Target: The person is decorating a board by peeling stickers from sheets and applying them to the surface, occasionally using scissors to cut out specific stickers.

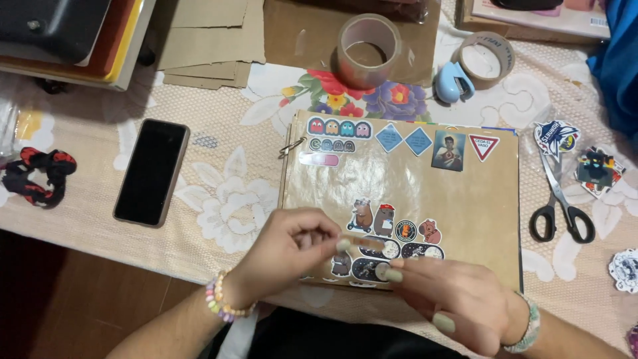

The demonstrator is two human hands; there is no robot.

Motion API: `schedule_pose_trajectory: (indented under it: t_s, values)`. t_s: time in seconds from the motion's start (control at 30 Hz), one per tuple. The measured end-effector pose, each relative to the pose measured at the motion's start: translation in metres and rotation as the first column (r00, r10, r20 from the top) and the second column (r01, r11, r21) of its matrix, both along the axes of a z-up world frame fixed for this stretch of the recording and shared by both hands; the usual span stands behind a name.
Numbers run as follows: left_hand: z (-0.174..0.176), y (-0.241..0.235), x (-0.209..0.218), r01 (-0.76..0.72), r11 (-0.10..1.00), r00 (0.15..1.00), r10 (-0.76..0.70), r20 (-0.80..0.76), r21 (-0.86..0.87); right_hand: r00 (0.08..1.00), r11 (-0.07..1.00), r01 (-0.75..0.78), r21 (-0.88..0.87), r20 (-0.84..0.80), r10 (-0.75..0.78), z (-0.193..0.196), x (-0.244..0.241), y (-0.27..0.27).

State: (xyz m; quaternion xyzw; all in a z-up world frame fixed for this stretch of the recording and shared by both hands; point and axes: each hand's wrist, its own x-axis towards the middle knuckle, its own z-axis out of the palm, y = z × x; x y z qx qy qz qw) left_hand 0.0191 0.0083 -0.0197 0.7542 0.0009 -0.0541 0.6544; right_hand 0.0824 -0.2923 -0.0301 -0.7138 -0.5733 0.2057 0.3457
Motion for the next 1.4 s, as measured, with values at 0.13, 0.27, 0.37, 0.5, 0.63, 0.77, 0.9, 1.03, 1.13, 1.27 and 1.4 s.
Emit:
schedule_pose_trajectory:
  t_s: [0.13,0.27,0.37,0.5,0.63,0.77,0.9,1.03,1.13,1.27,1.4]
  values:
    - [-0.006,0.011,0.047,-0.029,0.994,0.994,0.040,-0.104,0.101,0.724,0.955,0.022,0.297,0.654,-0.220,0.012,0.023,0.027]
    - [-0.027,0.015,0.088,0.028,0.999,0.988,-0.023,-0.154,0.033,0.537,0.893,-0.150,0.423,0.793,-0.286,0.015,0.049,0.055]
    - [-0.031,0.015,0.105,0.068,0.997,0.980,-0.071,-0.184,-0.022,0.459,0.857,-0.172,0.486,0.809,-0.366,0.009,0.061,0.061]
    - [-0.020,0.014,0.113,0.130,0.989,0.942,-0.145,-0.302,-0.069,0.421,0.873,-0.176,0.454,0.837,-0.350,0.007,0.071,0.066]
    - [-0.016,0.016,0.113,0.144,0.986,0.930,-0.164,-0.328,-0.085,0.409,0.861,-0.202,0.467,0.839,-0.359,0.000,0.075,0.071]
    - [-0.008,0.038,0.102,-0.086,0.985,0.958,0.040,-0.283,-0.153,0.686,0.849,0.211,0.485,0.545,-0.482,-0.009,0.079,0.073]
    - [-0.014,0.073,0.080,-0.328,0.931,0.922,0.278,-0.268,-0.162,0.741,0.747,0.663,0.044,-0.182,-0.647,0.017,0.086,0.092]
    - [-0.031,0.070,0.055,-0.358,0.926,0.894,0.304,-0.329,-0.117,0.744,0.776,0.618,-0.127,-0.226,-0.629,0.029,0.085,0.121]
    - [-0.043,0.068,0.052,-0.365,0.927,0.858,0.300,-0.418,-0.084,0.749,0.770,0.549,-0.325,-0.218,-0.626,0.020,0.085,0.136]
    - [-0.042,0.069,0.062,-0.355,0.934,0.836,0.301,-0.459,-0.035,0.744,0.779,0.561,-0.281,-0.242,-0.623,0.010,0.088,0.142]
    - [-0.065,0.075,0.067,-0.354,0.930,0.868,0.290,-0.403,-0.094,0.755,0.784,0.575,-0.235,-0.218,-0.619,0.001,0.088,0.140]
